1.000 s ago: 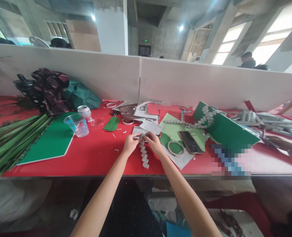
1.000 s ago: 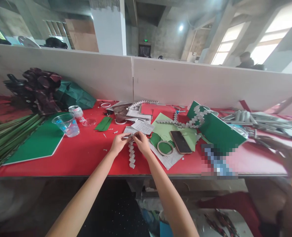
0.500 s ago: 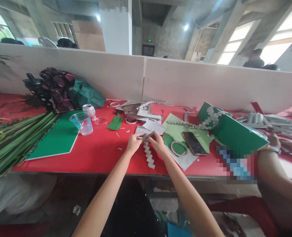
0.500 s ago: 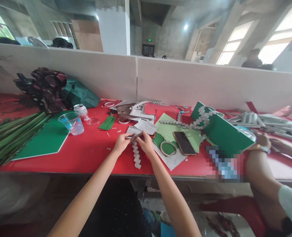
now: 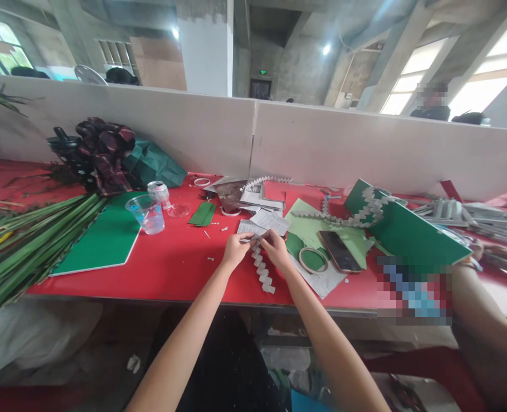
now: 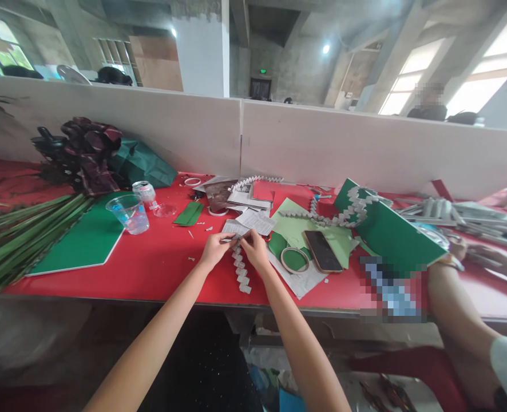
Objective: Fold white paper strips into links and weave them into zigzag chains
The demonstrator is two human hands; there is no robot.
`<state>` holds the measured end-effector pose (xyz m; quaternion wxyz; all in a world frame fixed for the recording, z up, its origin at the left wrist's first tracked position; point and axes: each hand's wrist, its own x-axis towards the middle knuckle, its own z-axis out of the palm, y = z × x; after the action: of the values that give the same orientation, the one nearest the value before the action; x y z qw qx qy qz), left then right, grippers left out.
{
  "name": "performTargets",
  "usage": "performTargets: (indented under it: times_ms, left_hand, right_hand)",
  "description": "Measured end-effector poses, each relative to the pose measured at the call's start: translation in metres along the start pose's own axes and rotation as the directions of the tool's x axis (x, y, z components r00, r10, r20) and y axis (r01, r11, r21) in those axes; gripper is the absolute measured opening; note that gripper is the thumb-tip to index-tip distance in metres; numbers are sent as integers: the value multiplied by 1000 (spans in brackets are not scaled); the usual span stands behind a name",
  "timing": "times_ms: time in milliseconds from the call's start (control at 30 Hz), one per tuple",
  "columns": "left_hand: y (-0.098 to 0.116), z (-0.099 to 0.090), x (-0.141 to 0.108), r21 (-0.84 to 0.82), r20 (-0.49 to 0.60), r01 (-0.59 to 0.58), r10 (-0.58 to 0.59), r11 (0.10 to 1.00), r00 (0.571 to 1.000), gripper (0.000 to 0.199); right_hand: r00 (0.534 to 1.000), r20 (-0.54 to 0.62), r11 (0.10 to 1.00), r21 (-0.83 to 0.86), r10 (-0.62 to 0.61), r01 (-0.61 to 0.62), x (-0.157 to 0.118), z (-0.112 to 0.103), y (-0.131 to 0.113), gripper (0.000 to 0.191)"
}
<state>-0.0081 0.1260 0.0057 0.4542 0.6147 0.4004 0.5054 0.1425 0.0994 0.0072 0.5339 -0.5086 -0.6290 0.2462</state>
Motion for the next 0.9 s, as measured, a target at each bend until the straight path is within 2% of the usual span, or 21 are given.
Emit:
performTargets:
  times_ms: [233,433,600,900]
  left_hand:
    - [6,3,-4,104,-8,-60,61,993,998,28]
    - [-1,2,-3,174,13,-213,214,962,977,27]
    - [-4,0,-3,268,59,-322,318,908,946,31]
    - [-1,1,-5,284,88,-371,362,884,928,26]
  right_hand:
    - [999,36,1000,-20,22,-21,0,-2,-3,14]
    - [998,68,1000,-20,-11,13,-2,-2,-3,17]
    - [996,87,995,-89,-35,42,-1,-3,-3,19]
    - [995,93,996,-77,-46,54,1,-2,0,15]
